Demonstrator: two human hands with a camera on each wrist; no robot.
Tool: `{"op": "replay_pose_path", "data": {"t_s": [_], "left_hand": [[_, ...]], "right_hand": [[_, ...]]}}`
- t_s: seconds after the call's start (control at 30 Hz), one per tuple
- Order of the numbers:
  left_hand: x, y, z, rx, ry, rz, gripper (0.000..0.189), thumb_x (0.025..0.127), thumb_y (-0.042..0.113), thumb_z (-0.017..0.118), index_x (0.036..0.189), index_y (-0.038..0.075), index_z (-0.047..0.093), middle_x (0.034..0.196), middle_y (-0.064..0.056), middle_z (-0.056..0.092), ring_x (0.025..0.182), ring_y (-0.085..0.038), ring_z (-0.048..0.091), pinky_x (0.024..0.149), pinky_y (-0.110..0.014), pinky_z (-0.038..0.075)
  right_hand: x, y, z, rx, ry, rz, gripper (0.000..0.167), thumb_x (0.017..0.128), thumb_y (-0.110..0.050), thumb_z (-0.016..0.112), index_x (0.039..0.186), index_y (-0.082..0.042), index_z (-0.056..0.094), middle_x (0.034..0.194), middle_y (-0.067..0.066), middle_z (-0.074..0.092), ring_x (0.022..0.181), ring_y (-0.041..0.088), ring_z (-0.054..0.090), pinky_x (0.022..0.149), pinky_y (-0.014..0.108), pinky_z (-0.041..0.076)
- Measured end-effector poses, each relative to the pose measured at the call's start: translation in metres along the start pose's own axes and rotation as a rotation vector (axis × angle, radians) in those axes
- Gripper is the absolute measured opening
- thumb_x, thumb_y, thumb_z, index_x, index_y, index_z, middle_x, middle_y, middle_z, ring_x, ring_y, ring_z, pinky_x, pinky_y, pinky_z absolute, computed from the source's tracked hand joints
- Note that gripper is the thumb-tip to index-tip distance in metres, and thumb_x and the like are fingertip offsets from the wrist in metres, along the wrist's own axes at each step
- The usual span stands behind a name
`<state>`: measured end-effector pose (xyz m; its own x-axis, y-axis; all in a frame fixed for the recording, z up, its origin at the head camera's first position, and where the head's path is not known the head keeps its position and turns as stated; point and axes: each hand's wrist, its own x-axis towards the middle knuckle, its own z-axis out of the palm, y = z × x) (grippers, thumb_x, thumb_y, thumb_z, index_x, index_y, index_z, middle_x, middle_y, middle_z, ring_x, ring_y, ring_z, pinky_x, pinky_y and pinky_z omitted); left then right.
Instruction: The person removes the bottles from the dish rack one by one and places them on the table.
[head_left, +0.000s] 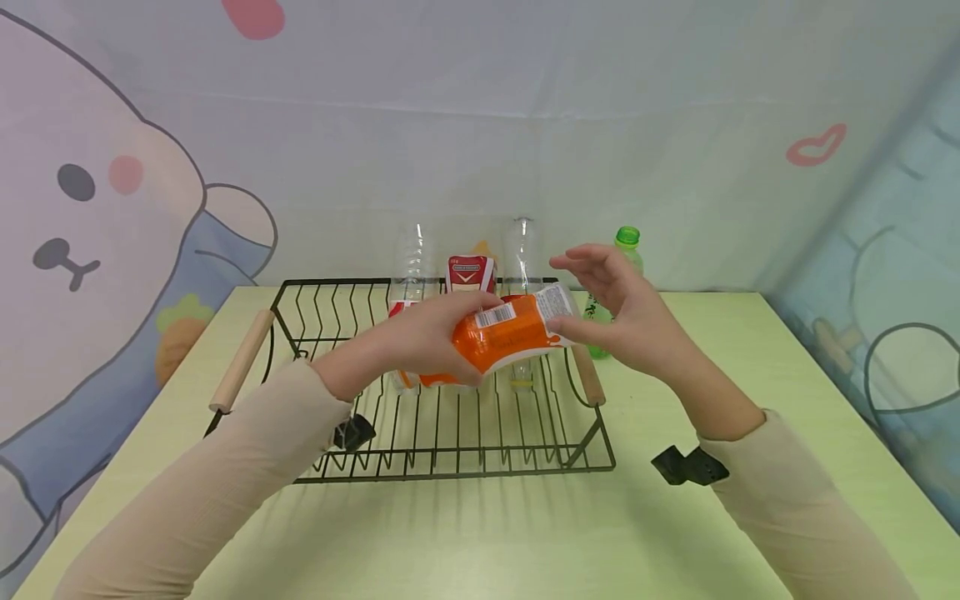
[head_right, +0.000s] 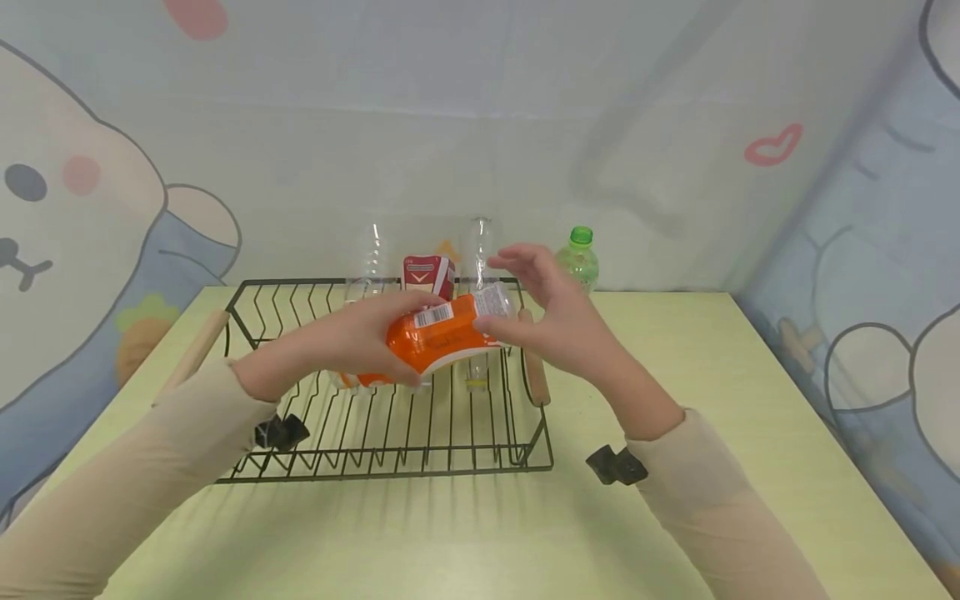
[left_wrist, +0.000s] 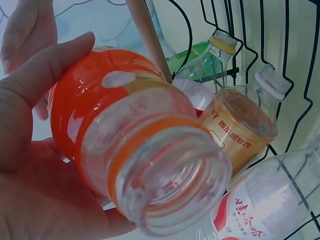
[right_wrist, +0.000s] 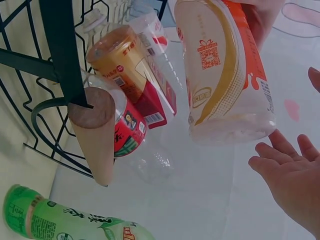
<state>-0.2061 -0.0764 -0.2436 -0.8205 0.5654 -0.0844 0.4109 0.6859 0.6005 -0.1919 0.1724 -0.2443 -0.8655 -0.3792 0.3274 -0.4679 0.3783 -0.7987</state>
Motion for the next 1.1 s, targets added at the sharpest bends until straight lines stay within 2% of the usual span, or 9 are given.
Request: {"op": "replay_pose_path", "data": {"t_s": [0.3, 0.5, 0.8, 1.1], "left_hand": [[0.001, 0.003, 0.005, 0.039, -0.028, 0.029, 0.076, 0.071, 0.017, 0.084, 0.138, 0.02, 0.047, 0.122, -0.001, 0.055, 0.104, -0.022, 0.054, 0.081, -0.035, 0.052], [0.0, 0.006, 0.007, 0.061, -0.037, 0.046, 0.076, 0.071, 0.015, 0.083, 0.138, 0.018, 0.047, 0.121, -0.001, 0.054, 0.105, -0.022, 0.052, 0.078, -0.033, 0.053], [0.0, 0.009, 0.01, 0.074, -0.061, 0.063, 0.077, 0.071, 0.014, 0.084, 0.138, 0.017, 0.047, 0.123, -0.002, 0.053, 0.109, -0.023, 0.05, 0.078, -0.031, 0.054], [-0.001, 0.011, 0.012, 0.096, -0.061, 0.08, 0.076, 0.07, 0.015, 0.084, 0.138, 0.017, 0.049, 0.124, -0.001, 0.053, 0.111, -0.022, 0.047, 0.077, -0.031, 0.054]], "right_hand": [[-0.002, -0.003, 0.005, 0.005, -0.04, -0.033, 0.065, 0.082, -0.005, 0.074, 0.136, -0.006, 0.038, 0.139, 0.006, 0.049, 0.137, 0.02, 0.039, 0.112, 0.042, 0.032], [-0.002, -0.003, 0.007, -0.023, -0.066, -0.032, 0.067, 0.082, -0.007, 0.076, 0.137, -0.006, 0.037, 0.14, 0.005, 0.048, 0.138, 0.019, 0.038, 0.112, 0.042, 0.032], [-0.003, -0.001, 0.01, -0.081, -0.117, -0.012, 0.07, 0.082, -0.017, 0.077, 0.14, -0.01, 0.038, 0.142, 0.003, 0.047, 0.139, 0.026, 0.036, 0.109, 0.049, 0.034], [-0.005, 0.0, 0.01, -0.139, -0.161, 0.004, 0.072, 0.08, -0.019, 0.078, 0.141, -0.015, 0.041, 0.143, 0.002, 0.047, 0.134, 0.034, 0.04, 0.105, 0.054, 0.039]]}}
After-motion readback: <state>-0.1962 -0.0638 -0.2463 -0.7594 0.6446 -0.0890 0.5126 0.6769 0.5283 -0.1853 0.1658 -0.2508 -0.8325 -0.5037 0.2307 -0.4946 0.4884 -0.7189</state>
